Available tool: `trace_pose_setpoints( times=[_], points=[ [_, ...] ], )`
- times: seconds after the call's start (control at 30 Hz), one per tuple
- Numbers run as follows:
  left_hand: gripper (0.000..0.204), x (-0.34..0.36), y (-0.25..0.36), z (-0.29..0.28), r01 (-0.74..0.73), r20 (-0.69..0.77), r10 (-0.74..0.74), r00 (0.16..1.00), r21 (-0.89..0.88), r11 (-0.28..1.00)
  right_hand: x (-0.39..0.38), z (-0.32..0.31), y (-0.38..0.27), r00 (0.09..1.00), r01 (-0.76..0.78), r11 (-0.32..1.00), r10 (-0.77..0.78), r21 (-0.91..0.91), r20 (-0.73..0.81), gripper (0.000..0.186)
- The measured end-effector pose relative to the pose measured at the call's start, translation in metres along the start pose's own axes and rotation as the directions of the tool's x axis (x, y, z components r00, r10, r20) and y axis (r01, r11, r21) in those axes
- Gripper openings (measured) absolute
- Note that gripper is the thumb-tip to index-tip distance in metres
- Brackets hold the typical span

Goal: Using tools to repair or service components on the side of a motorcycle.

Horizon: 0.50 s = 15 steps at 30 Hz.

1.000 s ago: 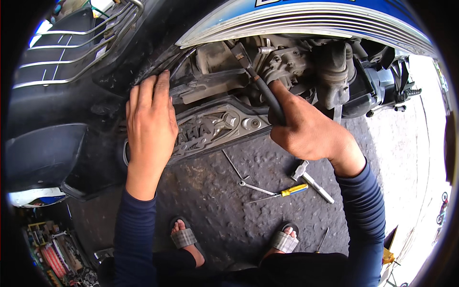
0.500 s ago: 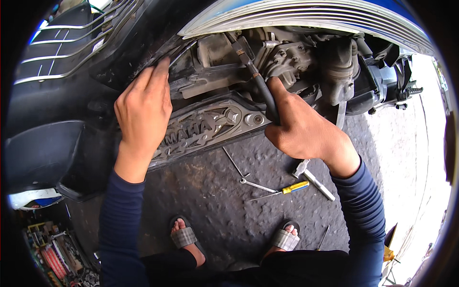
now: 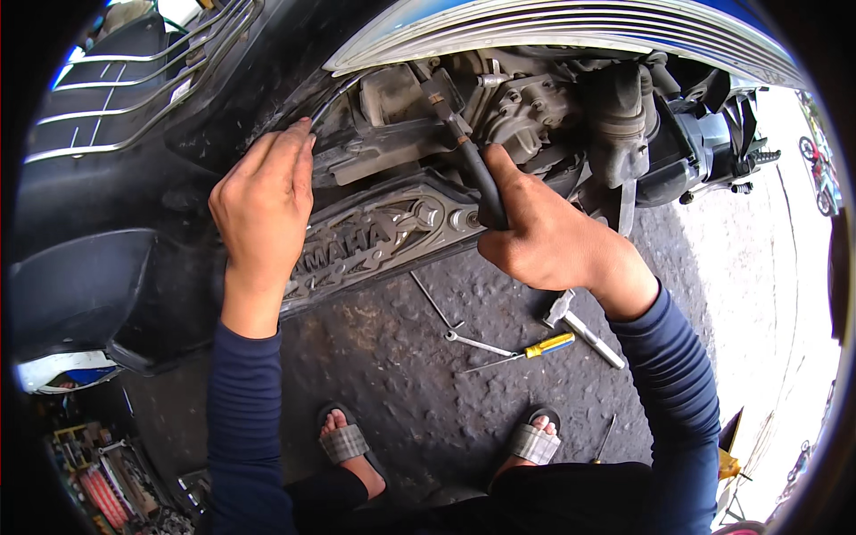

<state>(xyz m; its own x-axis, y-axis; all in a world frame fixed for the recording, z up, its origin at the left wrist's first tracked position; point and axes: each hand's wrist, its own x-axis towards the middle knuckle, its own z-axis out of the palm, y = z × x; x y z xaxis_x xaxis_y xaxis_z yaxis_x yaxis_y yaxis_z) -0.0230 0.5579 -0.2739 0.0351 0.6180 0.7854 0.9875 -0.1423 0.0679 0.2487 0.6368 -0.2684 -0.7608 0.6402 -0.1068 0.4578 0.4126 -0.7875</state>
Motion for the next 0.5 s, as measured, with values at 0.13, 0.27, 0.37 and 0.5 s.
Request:
trace_pose_setpoints(
  times=[0.13,0.27,0.37,0.5],
  points=[
    [0.024,0.008,0.011,0.002,-0.020,0.083,0.004,0.997,0.193,0.981,0.001,0.003,-0.006,0.999,-0.029,0.971,0.018,0.239,0.049,0.048],
    [0.044,0.022,0.033,0.009,-0.104,0.259,0.001,0.966,0.383,0.918,0.002,0.005,-0.003,0.997,0.030,0.995,-0.037,-0.094,-0.071,0.049],
    [0.052,0.022,0.028,0.005,-0.160,0.383,-0.036,0.923,0.468,0.869,0.003,0.000,-0.011,0.999,0.028,0.990,-0.031,-0.137,-0.021,0.042],
    [0.043,0.019,0.020,0.003,-0.235,0.309,0.118,0.944,0.376,0.896,0.000,-0.005,-0.009,0.999,0.018,0.997,-0.015,-0.073,0.031,0.045]
  ],
)
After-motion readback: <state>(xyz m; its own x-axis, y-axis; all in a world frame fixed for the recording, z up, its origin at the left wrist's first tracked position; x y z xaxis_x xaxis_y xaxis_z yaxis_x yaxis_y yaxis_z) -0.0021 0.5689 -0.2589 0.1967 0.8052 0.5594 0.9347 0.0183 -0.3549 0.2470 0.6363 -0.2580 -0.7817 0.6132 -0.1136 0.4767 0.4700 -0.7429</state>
